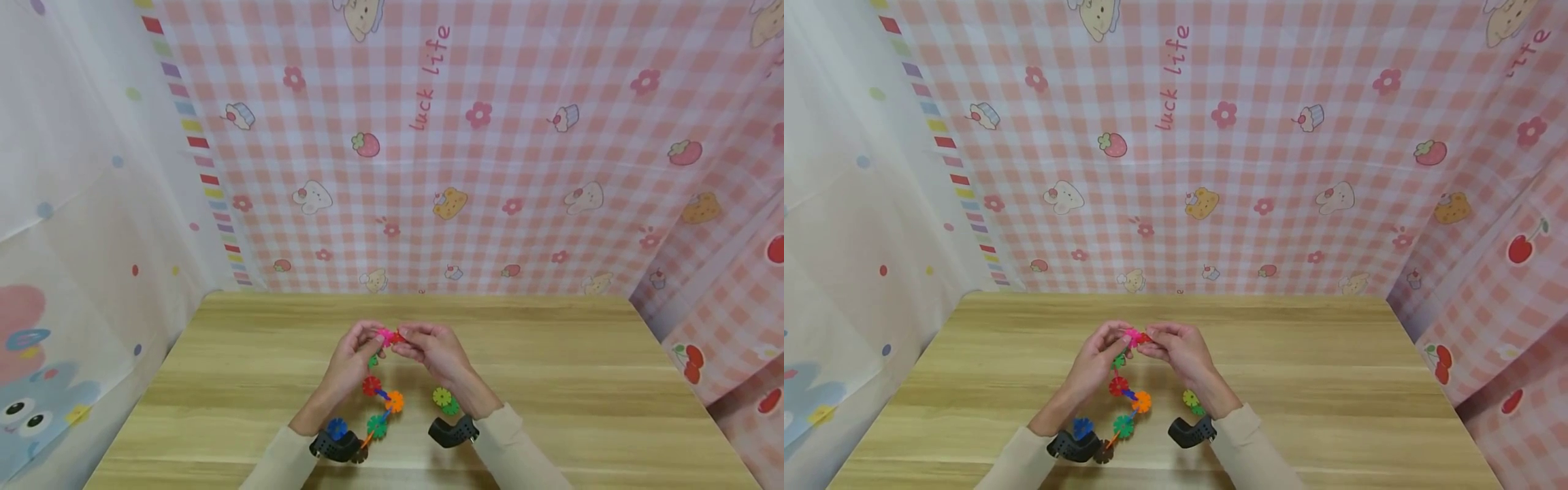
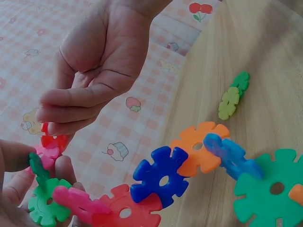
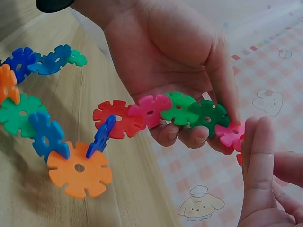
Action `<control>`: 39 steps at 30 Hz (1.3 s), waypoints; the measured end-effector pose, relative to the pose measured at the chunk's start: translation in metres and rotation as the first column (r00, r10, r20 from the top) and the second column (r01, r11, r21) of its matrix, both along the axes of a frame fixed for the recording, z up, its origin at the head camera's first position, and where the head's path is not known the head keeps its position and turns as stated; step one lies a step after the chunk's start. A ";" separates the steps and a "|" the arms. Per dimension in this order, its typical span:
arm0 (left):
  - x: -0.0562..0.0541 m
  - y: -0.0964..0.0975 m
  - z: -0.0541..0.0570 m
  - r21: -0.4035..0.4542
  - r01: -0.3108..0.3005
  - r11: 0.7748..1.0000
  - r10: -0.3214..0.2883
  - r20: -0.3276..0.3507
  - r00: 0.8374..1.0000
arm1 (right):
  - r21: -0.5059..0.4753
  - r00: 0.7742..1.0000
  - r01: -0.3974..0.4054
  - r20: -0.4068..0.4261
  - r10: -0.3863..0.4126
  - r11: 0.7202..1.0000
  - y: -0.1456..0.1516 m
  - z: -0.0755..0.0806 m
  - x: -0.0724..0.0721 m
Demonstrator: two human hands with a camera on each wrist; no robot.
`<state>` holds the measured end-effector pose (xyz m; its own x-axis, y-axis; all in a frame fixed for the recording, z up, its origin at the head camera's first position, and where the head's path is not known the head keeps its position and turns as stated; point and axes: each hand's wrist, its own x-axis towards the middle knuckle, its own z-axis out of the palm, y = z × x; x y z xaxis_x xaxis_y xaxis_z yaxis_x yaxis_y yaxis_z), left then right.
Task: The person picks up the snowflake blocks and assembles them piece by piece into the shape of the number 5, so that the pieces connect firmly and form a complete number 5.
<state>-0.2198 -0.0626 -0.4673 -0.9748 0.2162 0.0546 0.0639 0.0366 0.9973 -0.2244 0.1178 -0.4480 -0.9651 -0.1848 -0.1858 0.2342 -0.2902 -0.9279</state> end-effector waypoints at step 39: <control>0.000 -0.012 0.001 -0.044 0.044 0.998 -0.044 -0.003 0.999 | 0.746 0.946 0.018 -0.227 0.229 0.665 0.053 -0.066 -0.034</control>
<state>-0.2203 -0.0742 -0.4658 -0.9640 0.2614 0.0482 0.0708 0.0778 0.9945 -0.2588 0.1711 -0.5139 -0.9766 -0.2123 -0.0351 -0.0825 0.5199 -0.8503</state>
